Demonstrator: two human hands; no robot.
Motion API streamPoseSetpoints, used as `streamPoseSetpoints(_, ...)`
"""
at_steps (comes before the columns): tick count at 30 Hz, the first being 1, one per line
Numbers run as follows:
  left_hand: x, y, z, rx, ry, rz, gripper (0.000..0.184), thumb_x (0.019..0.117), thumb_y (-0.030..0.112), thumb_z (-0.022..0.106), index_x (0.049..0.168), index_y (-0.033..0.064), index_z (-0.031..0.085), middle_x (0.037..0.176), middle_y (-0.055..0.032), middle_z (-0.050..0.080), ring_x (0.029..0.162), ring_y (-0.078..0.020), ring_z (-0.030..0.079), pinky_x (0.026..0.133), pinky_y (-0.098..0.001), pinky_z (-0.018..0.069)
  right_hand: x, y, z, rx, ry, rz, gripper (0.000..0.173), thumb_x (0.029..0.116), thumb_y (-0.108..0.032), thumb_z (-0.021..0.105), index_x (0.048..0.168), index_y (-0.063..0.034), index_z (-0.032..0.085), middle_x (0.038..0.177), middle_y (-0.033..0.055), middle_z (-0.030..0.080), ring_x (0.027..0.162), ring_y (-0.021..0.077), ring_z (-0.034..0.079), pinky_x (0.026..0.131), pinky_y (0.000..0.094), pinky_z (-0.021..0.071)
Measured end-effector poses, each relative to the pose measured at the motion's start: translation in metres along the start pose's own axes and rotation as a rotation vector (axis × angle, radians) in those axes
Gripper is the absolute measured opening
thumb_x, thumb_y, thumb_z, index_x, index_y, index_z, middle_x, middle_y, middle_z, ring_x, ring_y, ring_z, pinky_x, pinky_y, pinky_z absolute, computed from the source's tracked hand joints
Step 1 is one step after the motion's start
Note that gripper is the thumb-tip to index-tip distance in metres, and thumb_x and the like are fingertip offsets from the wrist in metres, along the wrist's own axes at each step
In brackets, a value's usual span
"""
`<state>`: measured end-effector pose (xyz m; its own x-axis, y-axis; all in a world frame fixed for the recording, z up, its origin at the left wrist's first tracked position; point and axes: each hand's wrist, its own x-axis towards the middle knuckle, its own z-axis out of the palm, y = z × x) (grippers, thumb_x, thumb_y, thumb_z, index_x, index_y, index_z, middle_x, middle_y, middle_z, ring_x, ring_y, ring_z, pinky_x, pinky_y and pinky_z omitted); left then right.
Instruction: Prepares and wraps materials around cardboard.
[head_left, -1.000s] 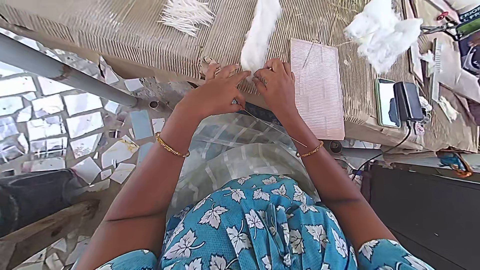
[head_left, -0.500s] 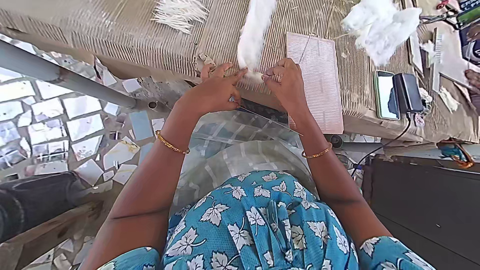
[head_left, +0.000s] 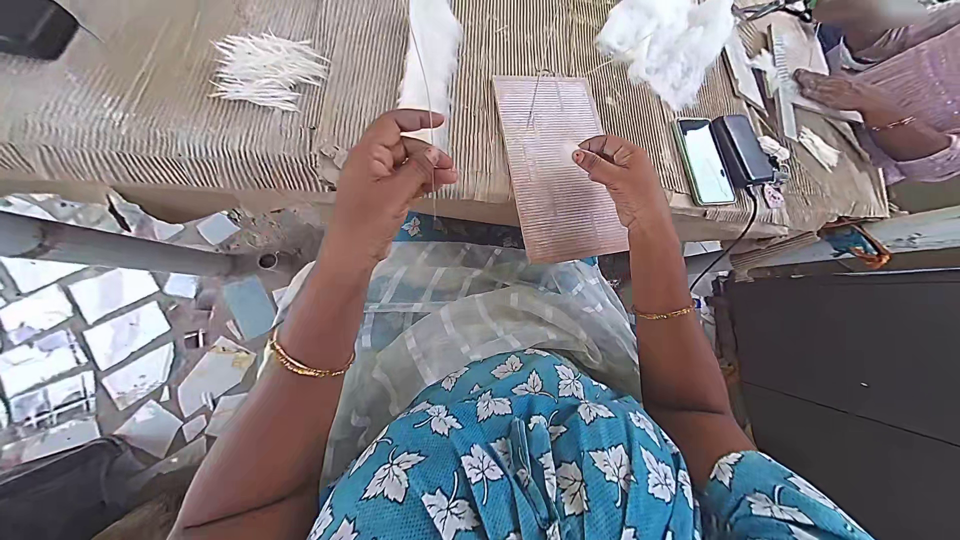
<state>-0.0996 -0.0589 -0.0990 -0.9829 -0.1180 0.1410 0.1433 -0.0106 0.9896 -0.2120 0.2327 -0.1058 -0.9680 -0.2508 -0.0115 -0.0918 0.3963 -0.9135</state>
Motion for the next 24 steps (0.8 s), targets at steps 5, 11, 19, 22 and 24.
streamPoseSetpoints(5,0.029,-0.015,0.082,0.177,0.018,0.163,0.029,0.1073,0.005,0.046,0.129,0.0039,0.064,0.106,-0.0078,0.067,0.088,-0.0094,0.070,0.081,-0.0267,0.0614,-0.006,-0.002,-0.002,0.004,-0.005,0.023,0.011,0.0982,-0.017,0.068,0.105,-0.0087,0.069,0.090,-0.0047,0.066,0.075,-0.0011,0.058,0.067,0.0174,0.0489)
streamPoseSetpoints(11,0.051,-0.021,0.108,0.597,-0.027,0.235,0.027,0.1014,0.006,0.053,0.117,0.0062,0.075,0.106,-0.0124,0.072,0.092,-0.0226,0.069,0.082,-0.0406,0.0561,-0.005,-0.013,0.004,-0.108,0.020,-0.031,0.013,0.0979,-0.017,0.069,0.106,-0.0064,0.072,0.104,0.0054,0.066,0.081,0.0074,0.060,0.075,0.0269,0.0515)
streamPoseSetpoints(19,0.064,0.002,0.104,0.734,-0.186,0.067,0.029,0.1065,0.024,0.056,0.118,0.0044,0.074,0.120,-0.0137,0.071,0.115,-0.0248,0.067,0.103,-0.0427,0.0501,0.012,-0.034,0.002,-0.384,-0.124,-0.109,0.022,0.0980,-0.020,0.070,0.109,-0.0010,0.073,0.117,0.0193,0.067,0.102,0.0273,0.065,0.091,0.0433,0.0512)
streamPoseSetpoints(22,0.064,-0.001,0.106,0.731,-0.179,0.084,0.028,0.1061,0.024,0.057,0.116,0.0035,0.074,0.118,-0.0139,0.072,0.113,-0.0246,0.068,0.102,-0.0414,0.0507,0.021,-0.036,0.001,-0.489,-0.207,-0.109,0.025,0.0983,-0.021,0.069,0.111,0.0000,0.073,0.115,0.0205,0.069,0.105,0.0322,0.067,0.095,0.0503,0.0509)
streamPoseSetpoints(24,0.061,-0.005,0.111,0.708,-0.170,0.068,0.028,0.1056,0.025,0.058,0.115,0.0038,0.074,0.116,-0.0130,0.072,0.111,-0.0230,0.068,0.101,-0.0407,0.0515,0.021,-0.033,-0.001,-0.545,-0.233,-0.091,0.025,0.0993,-0.024,0.068,0.111,-0.0018,0.073,0.113,0.0192,0.070,0.106,0.0325,0.067,0.095,0.0520,0.0507)
